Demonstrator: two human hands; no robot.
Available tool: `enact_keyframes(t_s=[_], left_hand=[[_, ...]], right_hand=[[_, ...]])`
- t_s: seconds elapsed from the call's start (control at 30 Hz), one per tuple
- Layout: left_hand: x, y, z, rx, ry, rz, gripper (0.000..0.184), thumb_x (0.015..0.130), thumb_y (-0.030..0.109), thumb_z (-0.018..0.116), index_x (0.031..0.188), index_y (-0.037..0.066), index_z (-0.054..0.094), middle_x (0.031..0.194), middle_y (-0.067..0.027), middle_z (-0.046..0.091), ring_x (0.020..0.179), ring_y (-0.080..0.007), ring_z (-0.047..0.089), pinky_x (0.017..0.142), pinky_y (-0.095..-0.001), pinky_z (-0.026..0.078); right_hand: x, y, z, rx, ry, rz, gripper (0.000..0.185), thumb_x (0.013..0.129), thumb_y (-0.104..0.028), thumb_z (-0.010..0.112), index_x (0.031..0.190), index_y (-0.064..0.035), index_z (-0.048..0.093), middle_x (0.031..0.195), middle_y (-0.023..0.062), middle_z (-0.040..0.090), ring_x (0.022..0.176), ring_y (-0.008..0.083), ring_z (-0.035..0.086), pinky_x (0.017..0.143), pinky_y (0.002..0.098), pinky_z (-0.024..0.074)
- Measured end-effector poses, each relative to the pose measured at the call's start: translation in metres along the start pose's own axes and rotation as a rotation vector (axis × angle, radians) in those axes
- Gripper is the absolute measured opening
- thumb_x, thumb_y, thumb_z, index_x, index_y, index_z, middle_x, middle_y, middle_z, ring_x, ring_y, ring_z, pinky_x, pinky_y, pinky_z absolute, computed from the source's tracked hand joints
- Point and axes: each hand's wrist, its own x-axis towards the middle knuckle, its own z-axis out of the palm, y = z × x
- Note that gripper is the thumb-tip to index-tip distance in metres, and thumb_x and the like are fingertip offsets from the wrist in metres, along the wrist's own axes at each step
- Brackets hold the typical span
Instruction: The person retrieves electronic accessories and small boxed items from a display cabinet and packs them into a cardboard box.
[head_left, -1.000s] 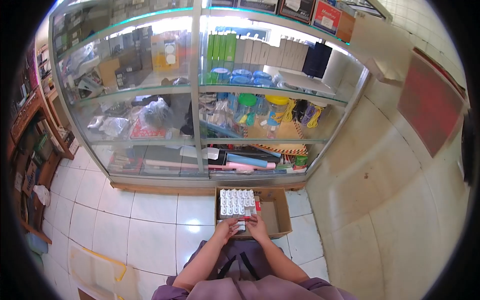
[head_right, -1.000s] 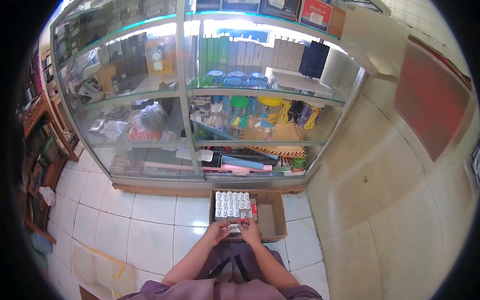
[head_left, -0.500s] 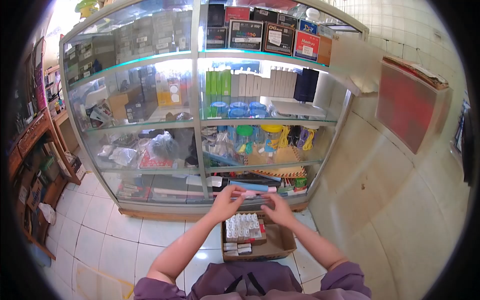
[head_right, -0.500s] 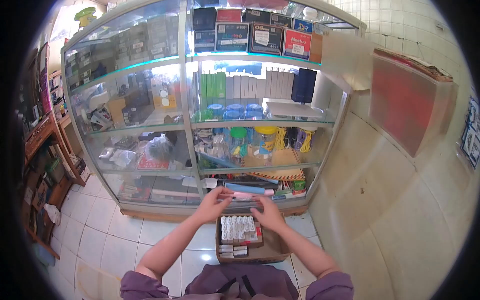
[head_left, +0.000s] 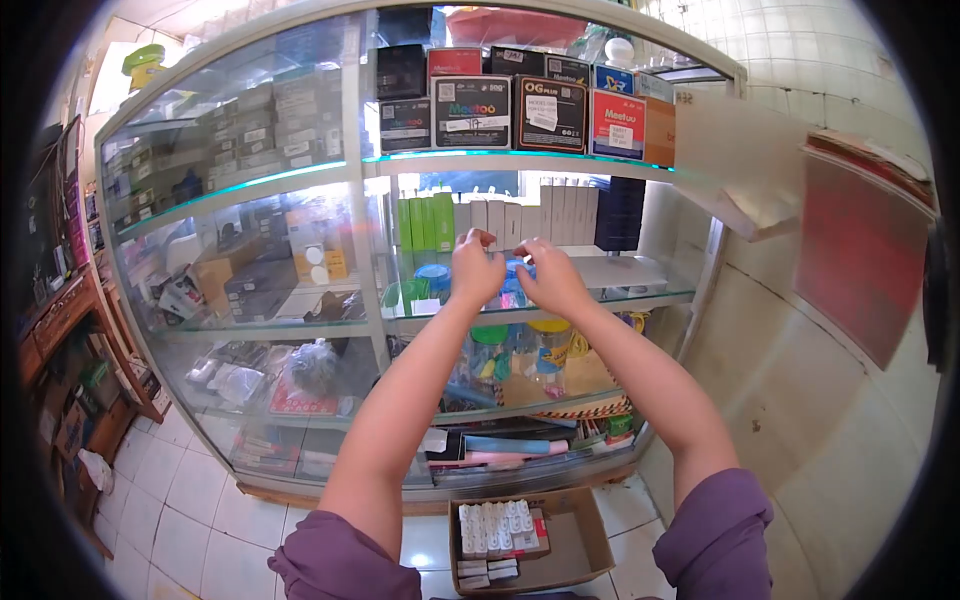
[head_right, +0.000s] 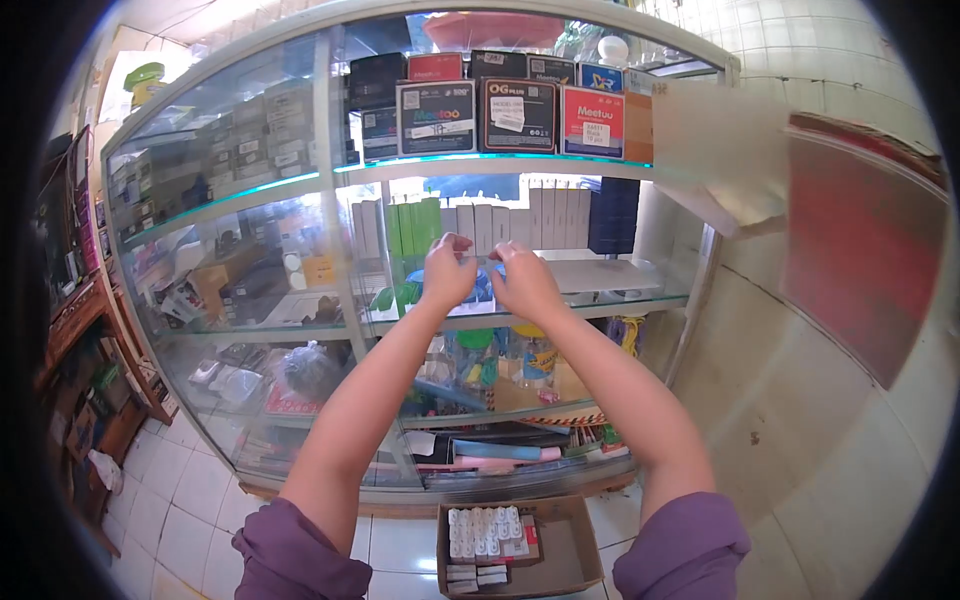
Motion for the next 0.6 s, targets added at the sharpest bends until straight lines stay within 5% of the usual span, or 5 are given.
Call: enact_keyframes(t_s=[0.13, 0.23, 0.4, 0.6], left_hand=[[0.047, -0.030, 0.020, 0.233, 0.124, -0.286, 0.043, 0.071, 0.012, 0.062, 0.110, -0.003, 0.053, 0.113, -0.0239, 0.054, 0.105, -0.0349, 0.055, 0.094, -0.0386, 0.044], [0.082, -0.058, 0.030, 0.248, 0.188, -0.290, 0.051, 0.069, 0.012, 0.062, 0.111, -0.013, 0.046, 0.110, -0.0272, 0.053, 0.107, -0.0390, 0.049, 0.095, -0.0418, 0.041], [0.090, -0.083, 0.046, 0.254, 0.239, -0.208, 0.056, 0.068, 0.008, 0.060, 0.114, -0.017, 0.043, 0.108, -0.0295, 0.052, 0.108, -0.0422, 0.048, 0.097, -0.0443, 0.039], [0.097, -0.091, 0.043, 0.186, 0.124, -0.299, 0.062, 0.068, 0.008, 0.061, 0.121, -0.017, 0.039, 0.120, -0.0322, 0.047, 0.112, -0.0429, 0.048, 0.098, -0.0405, 0.040]], right_hand=[[0.041, 0.037, 0.040, -0.100, -0.104, 0.125, 0.041, 0.076, -0.015, 0.061, 0.115, -0.0056, 0.054, 0.112, 0.0187, 0.057, 0.104, 0.0338, 0.057, 0.087, 0.0447, 0.0461], [0.075, 0.054, 0.067, -0.195, -0.351, 0.325, 0.071, 0.076, -0.017, 0.058, 0.141, -0.0128, 0.028, 0.137, 0.0230, 0.039, 0.123, 0.0393, 0.045, 0.097, 0.0536, 0.0387], [0.120, 0.093, 0.119, -0.201, -0.229, 0.367, 0.080, 0.076, -0.027, 0.062, 0.144, -0.0203, 0.021, 0.132, 0.0285, 0.042, 0.118, 0.0433, 0.047, 0.095, 0.0531, 0.0410], [0.116, 0.095, 0.125, -0.172, -0.290, 0.404, 0.083, 0.073, -0.017, 0.063, 0.145, -0.0229, 0.022, 0.123, 0.0247, 0.051, 0.110, 0.0413, 0.054, 0.090, 0.0543, 0.0436]])
